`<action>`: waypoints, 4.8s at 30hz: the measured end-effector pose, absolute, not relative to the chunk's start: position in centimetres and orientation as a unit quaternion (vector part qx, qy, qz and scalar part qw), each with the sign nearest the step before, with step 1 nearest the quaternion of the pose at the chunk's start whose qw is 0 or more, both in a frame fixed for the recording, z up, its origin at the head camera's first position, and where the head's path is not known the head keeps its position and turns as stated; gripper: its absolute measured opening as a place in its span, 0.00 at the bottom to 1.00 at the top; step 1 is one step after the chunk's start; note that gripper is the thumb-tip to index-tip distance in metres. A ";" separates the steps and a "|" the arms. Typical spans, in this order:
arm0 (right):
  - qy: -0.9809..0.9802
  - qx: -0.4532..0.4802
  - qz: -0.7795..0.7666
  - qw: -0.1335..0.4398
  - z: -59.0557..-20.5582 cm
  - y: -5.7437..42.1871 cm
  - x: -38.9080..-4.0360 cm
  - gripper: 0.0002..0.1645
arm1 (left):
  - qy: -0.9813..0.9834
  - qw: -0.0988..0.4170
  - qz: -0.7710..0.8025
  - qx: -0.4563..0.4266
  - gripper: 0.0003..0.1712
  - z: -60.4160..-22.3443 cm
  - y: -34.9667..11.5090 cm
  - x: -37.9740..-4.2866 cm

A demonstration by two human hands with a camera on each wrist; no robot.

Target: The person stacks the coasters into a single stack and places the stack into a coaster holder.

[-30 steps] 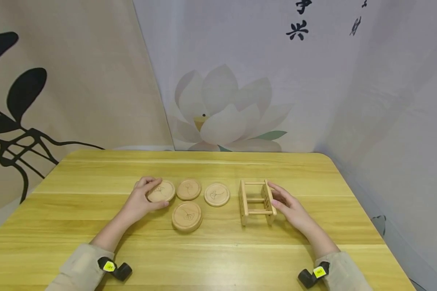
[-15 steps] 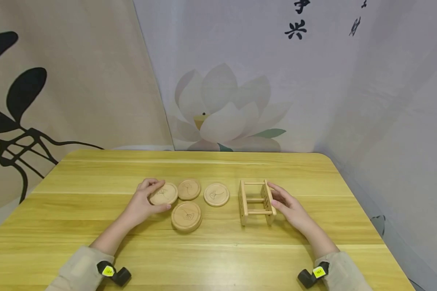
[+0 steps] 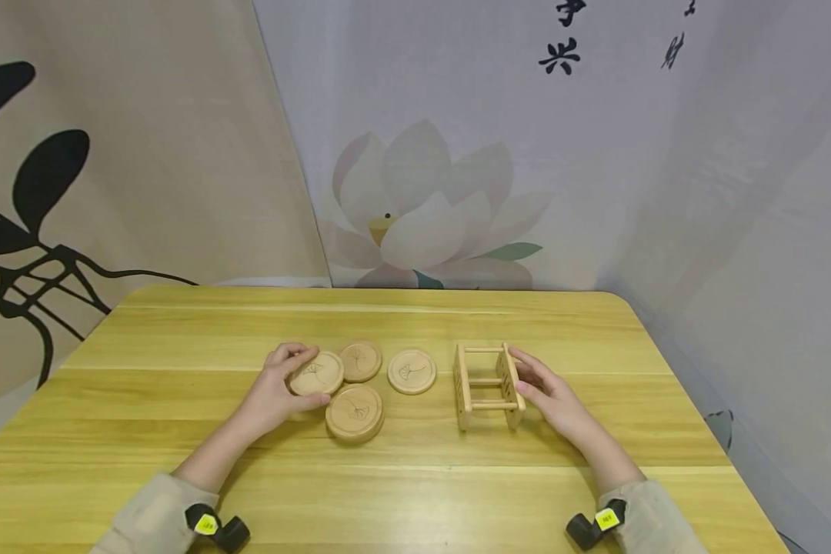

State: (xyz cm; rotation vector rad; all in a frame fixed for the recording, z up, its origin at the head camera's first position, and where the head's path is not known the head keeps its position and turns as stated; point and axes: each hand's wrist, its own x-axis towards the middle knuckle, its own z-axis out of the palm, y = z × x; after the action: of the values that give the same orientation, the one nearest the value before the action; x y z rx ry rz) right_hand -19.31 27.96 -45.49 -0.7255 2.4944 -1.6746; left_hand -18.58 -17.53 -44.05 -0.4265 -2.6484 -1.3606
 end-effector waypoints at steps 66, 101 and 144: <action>0.808 -0.243 -0.537 0.013 -45.5 28.0 -19.4 0.31 | -0.869 0.032 -0.461 -0.177 0.52 -43.7 -13.9 -16.4; 0.805 -0.253 -0.536 0.015 -45.3 28.0 -19.3 0.31 | -0.863 0.006 -0.470 -0.186 0.53 -44.1 -12.8 -15.6; 0.806 -0.256 -0.534 0.010 -45.0 28.0 -19.3 0.31 | -0.846 0.033 -0.515 -0.135 0.44 -43.7 -15.1 -18.4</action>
State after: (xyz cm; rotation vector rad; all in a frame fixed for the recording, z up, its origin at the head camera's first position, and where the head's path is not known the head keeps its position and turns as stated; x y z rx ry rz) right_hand -19.33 28.00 -44.99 -0.7980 2.5153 -1.6664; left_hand -18.39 -15.15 -43.69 -0.4153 -2.6042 -1.5844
